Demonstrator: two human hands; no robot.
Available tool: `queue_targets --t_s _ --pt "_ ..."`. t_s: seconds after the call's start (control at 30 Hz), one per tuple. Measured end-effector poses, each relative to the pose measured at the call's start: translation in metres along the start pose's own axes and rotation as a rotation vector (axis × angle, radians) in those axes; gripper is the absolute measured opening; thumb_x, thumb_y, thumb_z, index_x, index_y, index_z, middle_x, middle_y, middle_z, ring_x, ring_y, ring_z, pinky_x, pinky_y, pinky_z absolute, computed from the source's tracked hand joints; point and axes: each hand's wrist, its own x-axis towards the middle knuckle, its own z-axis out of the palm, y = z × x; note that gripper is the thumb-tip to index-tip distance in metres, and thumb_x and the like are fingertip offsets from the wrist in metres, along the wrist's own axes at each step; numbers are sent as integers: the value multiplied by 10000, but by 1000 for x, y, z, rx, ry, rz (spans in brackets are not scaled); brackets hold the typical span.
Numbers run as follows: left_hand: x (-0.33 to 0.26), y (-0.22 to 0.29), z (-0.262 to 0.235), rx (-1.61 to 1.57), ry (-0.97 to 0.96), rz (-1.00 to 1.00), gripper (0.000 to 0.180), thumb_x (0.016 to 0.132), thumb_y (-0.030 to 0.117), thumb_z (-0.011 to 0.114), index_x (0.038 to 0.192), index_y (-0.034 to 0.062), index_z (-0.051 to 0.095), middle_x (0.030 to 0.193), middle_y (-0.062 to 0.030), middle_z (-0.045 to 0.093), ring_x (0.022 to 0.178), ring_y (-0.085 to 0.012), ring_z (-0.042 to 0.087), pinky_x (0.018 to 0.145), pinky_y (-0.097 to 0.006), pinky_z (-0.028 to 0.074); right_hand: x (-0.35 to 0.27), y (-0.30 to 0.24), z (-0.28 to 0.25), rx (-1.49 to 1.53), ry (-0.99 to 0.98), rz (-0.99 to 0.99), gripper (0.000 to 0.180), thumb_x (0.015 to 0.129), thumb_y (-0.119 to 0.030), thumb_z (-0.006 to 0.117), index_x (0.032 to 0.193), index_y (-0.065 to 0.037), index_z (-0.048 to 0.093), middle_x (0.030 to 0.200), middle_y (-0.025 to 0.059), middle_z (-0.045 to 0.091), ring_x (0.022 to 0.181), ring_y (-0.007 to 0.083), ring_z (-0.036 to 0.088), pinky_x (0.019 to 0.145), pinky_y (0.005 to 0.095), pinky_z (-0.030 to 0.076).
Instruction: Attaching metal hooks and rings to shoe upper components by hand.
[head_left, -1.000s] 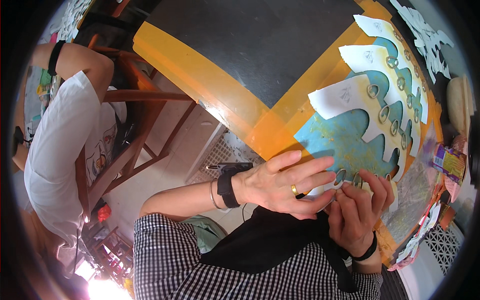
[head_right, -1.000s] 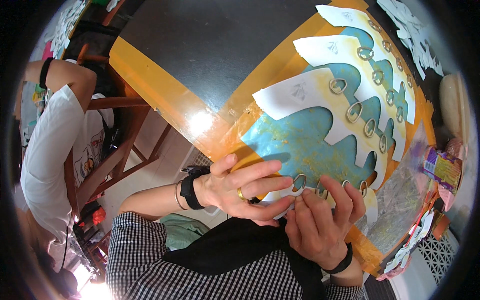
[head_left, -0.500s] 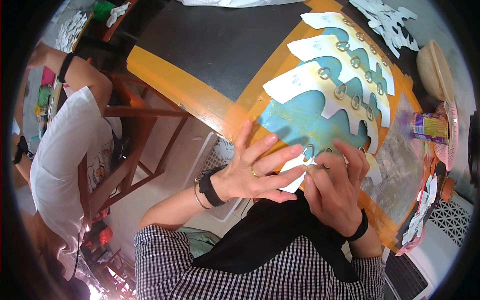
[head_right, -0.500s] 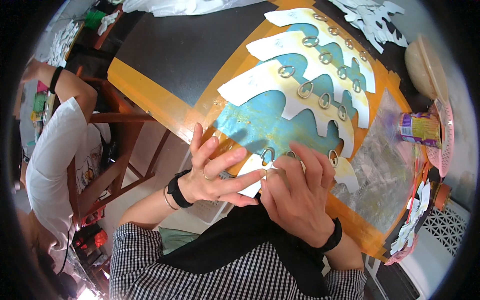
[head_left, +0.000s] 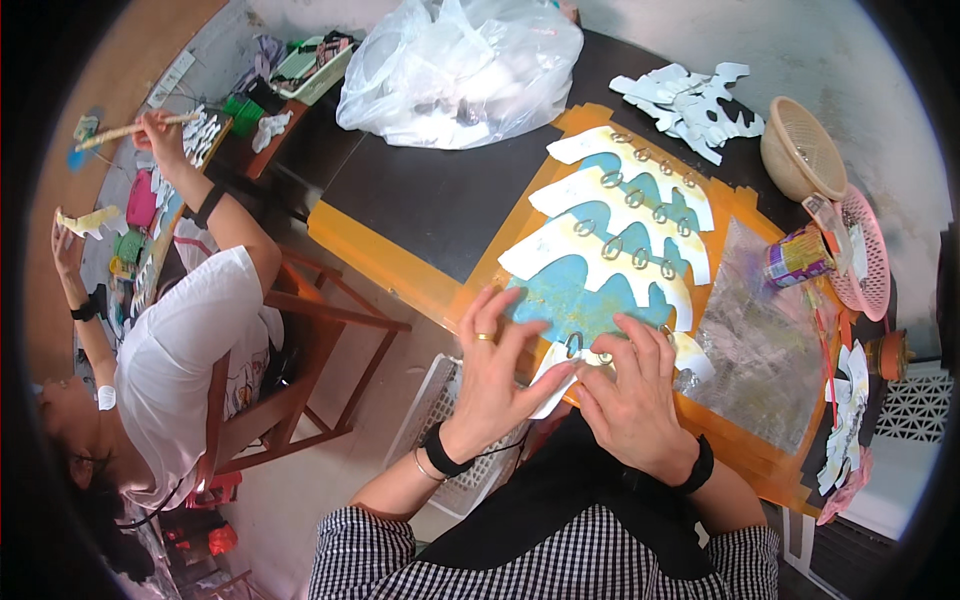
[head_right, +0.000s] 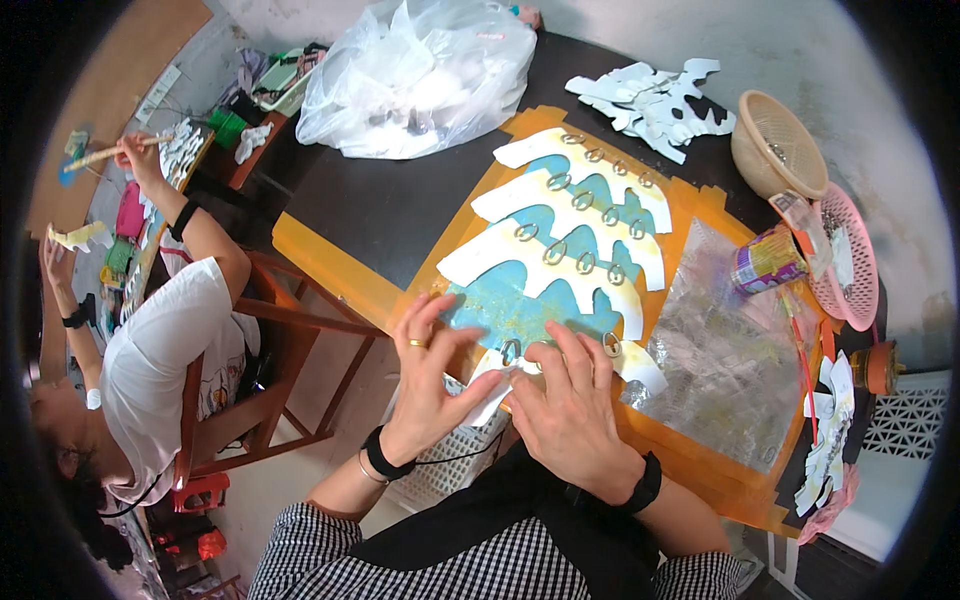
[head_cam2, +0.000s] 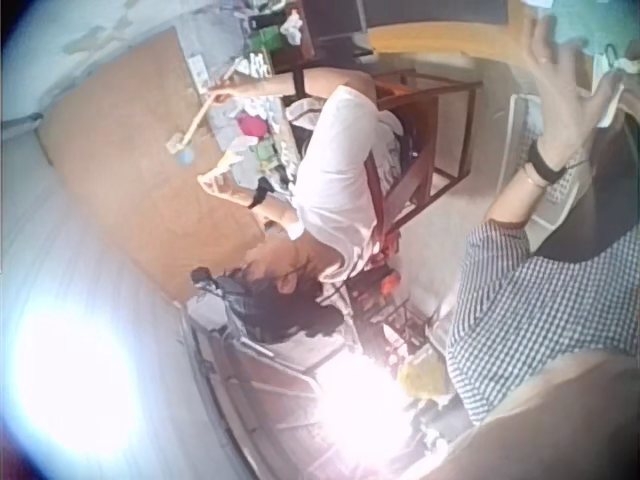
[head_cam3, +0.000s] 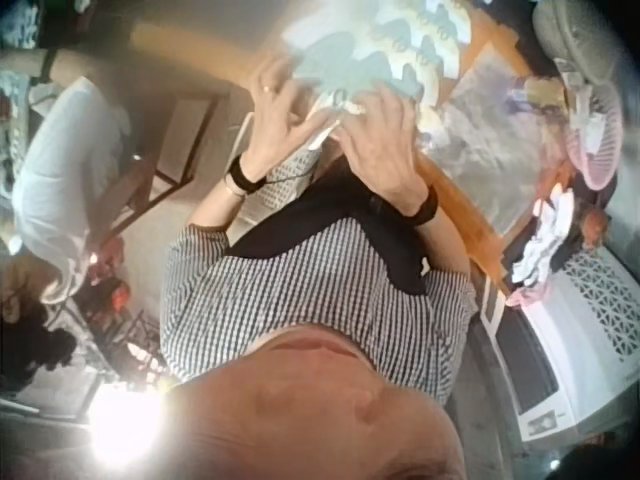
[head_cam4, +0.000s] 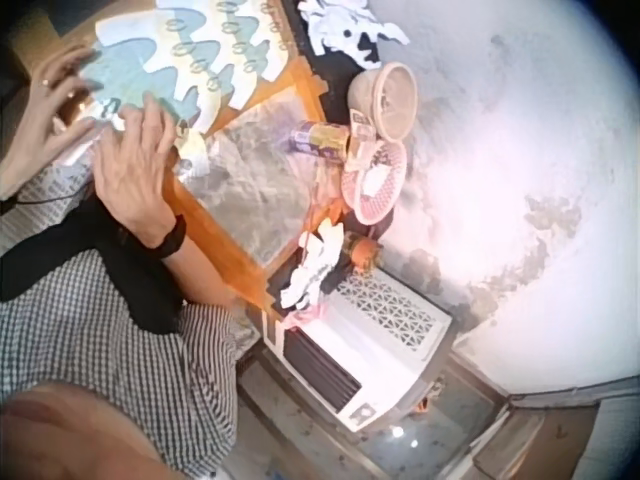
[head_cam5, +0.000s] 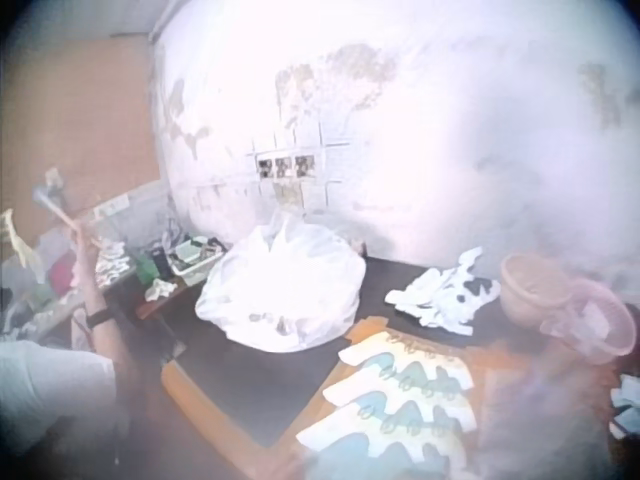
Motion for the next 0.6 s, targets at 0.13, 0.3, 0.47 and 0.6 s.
queue_targets --t_s 0.13,0.3,0.47,0.6 --pt "1 2 4 178 -118 50 262 768 217 836 926 77 681 1406 -120 483 1395 -410 288 1108 -536 300 -11 -3 -4 -10 -29 22 250 809 -149 714 1044 -65 696 1193 135 508 1330 401 367 1090 572 258" --pt "3 6 3 23 -115 24 199 781 164 818 886 69 677 1356 -92 540 1386 -385 307 1110 -520 289 -17 5 -17 26 -6 -1 315 816 -161 726 1111 -64 674 1239 148 519 1341 395 371 1108 560 264" --pt "0 6 0 -318 -134 -123 160 820 128 799 882 58 669 1246 -68 579 1136 -185 527 965 -342 428 -16 19 -29 409 256 49 330 790 -120 767 1091 -53 649 1239 141 554 1309 390 424 1082 509 340" --pt "-6 13 -9 -555 -208 -181 133 860 107 767 915 51 660 1186 -39 581 957 -115 565 874 -285 457 6 13 -35 400 167 98 283 757 -150 812 968 -41 659 1137 116 604 1212 355 516 1037 451 386"
